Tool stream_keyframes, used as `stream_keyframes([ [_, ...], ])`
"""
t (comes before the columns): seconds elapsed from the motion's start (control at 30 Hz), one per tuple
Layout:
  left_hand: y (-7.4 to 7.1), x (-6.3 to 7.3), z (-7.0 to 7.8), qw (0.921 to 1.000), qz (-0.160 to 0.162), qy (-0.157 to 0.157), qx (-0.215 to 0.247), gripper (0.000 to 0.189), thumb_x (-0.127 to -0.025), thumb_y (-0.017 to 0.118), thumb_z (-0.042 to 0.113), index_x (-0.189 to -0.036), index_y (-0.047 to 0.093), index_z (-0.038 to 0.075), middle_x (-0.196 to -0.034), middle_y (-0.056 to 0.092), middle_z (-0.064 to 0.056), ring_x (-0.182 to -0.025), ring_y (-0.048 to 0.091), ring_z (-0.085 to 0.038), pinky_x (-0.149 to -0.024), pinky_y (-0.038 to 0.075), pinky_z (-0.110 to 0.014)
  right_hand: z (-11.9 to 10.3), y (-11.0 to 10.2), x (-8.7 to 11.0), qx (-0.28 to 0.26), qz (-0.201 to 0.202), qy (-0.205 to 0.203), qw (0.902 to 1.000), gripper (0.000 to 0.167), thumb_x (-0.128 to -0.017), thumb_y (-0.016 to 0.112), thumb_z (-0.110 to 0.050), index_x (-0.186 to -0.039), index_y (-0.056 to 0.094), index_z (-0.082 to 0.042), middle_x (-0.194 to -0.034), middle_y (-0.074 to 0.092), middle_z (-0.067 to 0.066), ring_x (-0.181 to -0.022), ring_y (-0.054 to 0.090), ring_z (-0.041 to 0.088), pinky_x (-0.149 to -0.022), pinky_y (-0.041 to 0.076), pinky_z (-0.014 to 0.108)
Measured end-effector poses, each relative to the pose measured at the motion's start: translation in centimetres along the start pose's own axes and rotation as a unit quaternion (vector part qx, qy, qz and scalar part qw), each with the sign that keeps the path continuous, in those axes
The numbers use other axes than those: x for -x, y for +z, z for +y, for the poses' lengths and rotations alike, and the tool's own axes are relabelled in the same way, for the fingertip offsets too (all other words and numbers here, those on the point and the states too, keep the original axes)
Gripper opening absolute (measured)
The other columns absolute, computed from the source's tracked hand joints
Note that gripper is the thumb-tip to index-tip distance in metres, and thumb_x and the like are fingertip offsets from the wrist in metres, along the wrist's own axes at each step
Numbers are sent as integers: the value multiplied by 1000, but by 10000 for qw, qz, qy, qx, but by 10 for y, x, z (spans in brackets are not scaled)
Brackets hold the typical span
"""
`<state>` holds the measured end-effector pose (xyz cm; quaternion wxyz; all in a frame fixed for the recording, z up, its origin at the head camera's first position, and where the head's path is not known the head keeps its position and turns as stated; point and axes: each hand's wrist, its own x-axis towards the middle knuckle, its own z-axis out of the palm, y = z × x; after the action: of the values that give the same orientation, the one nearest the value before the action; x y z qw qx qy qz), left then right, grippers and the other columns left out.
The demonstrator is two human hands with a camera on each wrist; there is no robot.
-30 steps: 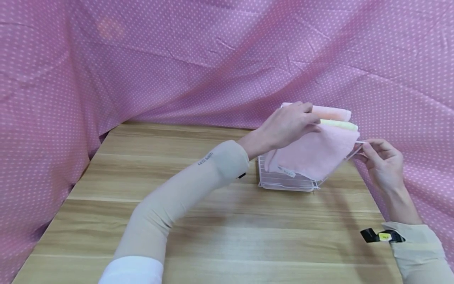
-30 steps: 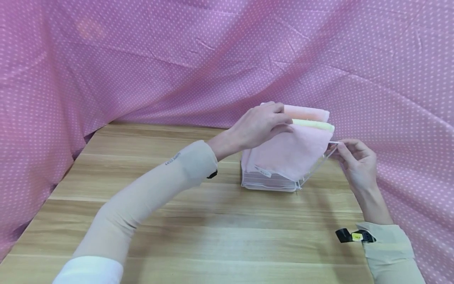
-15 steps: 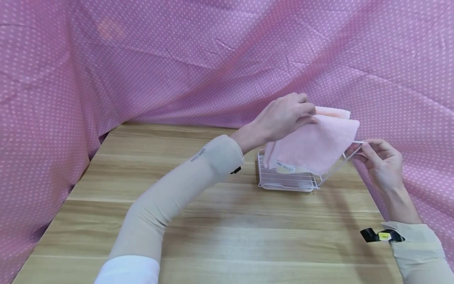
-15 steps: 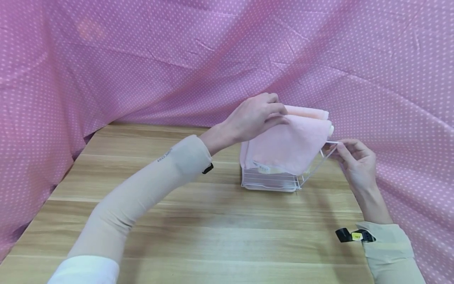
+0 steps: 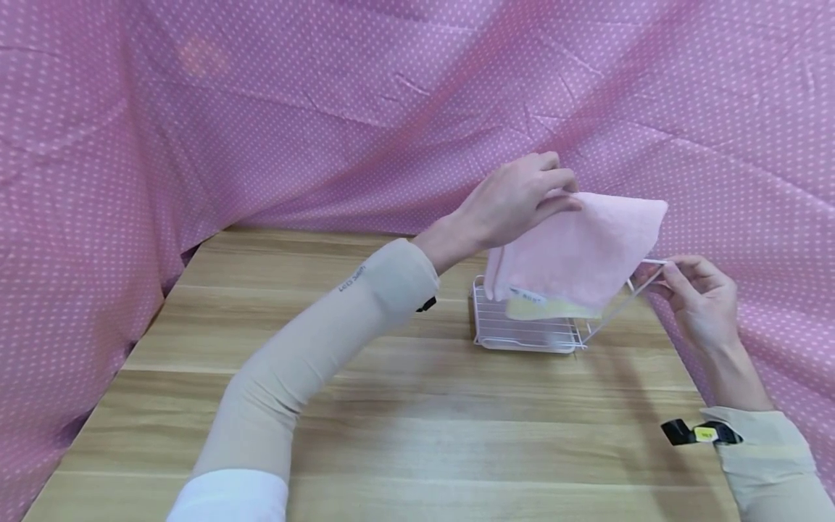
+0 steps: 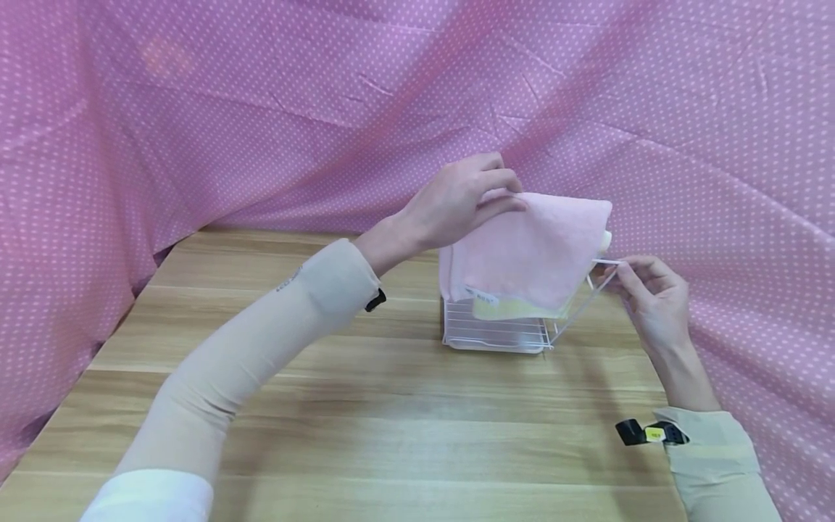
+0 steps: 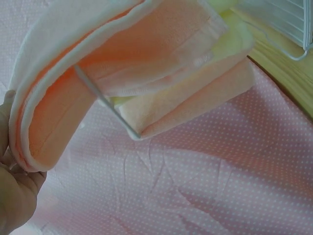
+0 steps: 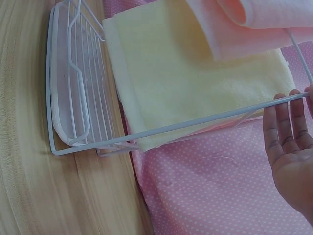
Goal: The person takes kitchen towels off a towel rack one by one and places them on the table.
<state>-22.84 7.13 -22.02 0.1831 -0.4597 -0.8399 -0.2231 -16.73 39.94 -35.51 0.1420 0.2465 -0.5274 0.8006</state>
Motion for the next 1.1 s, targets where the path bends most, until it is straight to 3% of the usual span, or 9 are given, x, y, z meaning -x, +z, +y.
stream_keyframes([
  [0.03,-1,-1,0,10000,22,24,-18,29,-106,61,37,-115,76,14,-98,62,0,-85,50,-10,-76,44,-20,0,0,0,147,4,-11,9999,21,-103,47,17,-107,67,13,-98,78,18,-93,79,26,-84,65,30],
  [0.27,-12,-8,5,9999,-53,112,-83,30,-107,60,38,-116,75,14,-97,58,1,-83,48,-10,-74,41,-19,0,1,-1,-224,-14,-1,9997,19,-102,46,18,-107,65,18,-98,78,23,-92,79,30,-84,65,33],
  [0.43,-21,-13,8,9999,-69,150,-41,31,-106,60,39,-117,75,14,-98,59,2,-84,49,-9,-74,41,-18,0,0,0,25,73,16,10000,19,-103,48,16,-107,67,14,-97,79,20,-91,80,28,-83,65,32],
  [0.73,-39,-19,13,9997,-55,19,-218,32,-106,59,42,-117,75,17,-100,60,4,-87,51,-7,-77,44,-17,0,-2,-1,-19,-42,165,9999,19,-103,47,16,-107,65,14,-99,80,21,-93,80,28,-84,66,33],
  [0.97,-56,-19,14,9993,75,37,-352,32,-107,57,42,-120,74,18,-106,63,5,-93,54,-6,-81,46,-18,2,-3,-1,-593,-66,112,9982,23,-102,42,21,-108,64,19,-101,78,26,-93,80,33,-84,66,35],
  [1.1,-65,-18,11,9993,146,-23,-346,32,-107,57,43,-121,74,19,-110,65,5,-97,55,-6,-84,46,-18,2,-1,-1,-641,7,77,9979,23,-101,42,22,-108,64,19,-100,78,26,-90,79,32,-83,65,36],
])
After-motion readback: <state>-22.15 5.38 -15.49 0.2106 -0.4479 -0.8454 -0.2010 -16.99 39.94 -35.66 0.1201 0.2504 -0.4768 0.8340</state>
